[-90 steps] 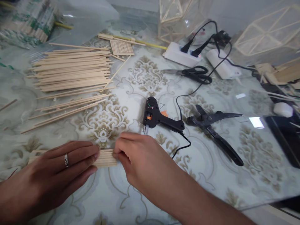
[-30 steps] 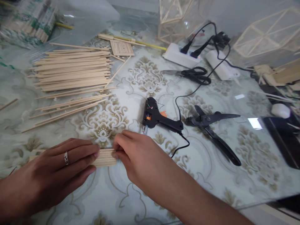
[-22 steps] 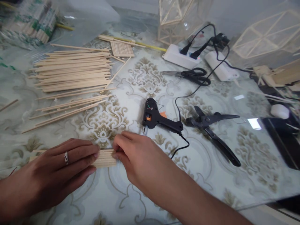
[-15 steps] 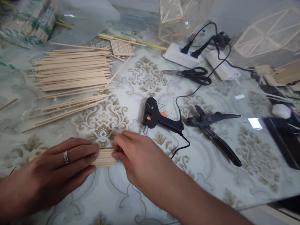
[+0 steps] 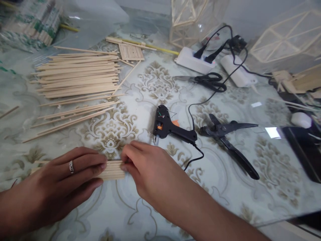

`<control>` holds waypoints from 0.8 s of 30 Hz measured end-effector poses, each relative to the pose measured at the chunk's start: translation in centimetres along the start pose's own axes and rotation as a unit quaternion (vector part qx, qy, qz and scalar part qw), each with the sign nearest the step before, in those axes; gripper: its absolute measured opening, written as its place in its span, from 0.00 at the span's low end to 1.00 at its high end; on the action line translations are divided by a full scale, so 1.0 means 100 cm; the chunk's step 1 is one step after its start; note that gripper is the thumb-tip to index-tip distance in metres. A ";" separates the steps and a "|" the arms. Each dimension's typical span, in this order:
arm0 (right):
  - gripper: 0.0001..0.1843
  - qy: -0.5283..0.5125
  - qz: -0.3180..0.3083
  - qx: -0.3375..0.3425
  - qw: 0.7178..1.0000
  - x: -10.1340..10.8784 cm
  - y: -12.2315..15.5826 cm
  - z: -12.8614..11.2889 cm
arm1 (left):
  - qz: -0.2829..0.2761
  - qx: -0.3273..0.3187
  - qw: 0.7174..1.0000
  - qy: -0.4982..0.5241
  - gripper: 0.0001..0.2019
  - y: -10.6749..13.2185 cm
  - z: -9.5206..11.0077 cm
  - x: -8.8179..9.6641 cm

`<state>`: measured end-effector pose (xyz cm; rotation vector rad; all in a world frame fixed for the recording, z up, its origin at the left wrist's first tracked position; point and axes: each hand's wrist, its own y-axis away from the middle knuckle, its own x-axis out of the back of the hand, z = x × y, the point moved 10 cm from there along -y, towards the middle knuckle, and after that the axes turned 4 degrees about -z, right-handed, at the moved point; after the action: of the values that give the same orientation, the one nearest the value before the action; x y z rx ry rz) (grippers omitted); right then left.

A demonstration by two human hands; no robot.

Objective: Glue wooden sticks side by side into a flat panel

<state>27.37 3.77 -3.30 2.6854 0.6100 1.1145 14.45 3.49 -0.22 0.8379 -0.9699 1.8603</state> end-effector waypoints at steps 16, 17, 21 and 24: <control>0.14 0.006 -0.009 0.005 1.000 0.000 -0.001 -0.001 | -0.031 0.005 0.999 -0.018 0.07 -0.001 -0.002 -0.005; 0.14 0.007 -0.008 0.005 1.000 0.000 -0.001 0.000 | -0.032 0.004 0.999 -0.022 0.08 -0.001 -0.002 -0.005; 0.15 0.004 0.002 0.011 1.000 0.001 -0.001 0.001 | -0.037 0.010 0.999 -0.039 0.09 0.001 -0.002 -0.006; 0.15 0.000 0.006 0.017 1.000 0.001 0.000 0.000 | -0.039 0.011 0.999 -0.035 0.09 0.002 -0.002 -0.007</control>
<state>27.44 3.83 -3.22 2.7206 0.6187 1.1171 14.51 3.36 -0.94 0.9454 -0.9483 1.7880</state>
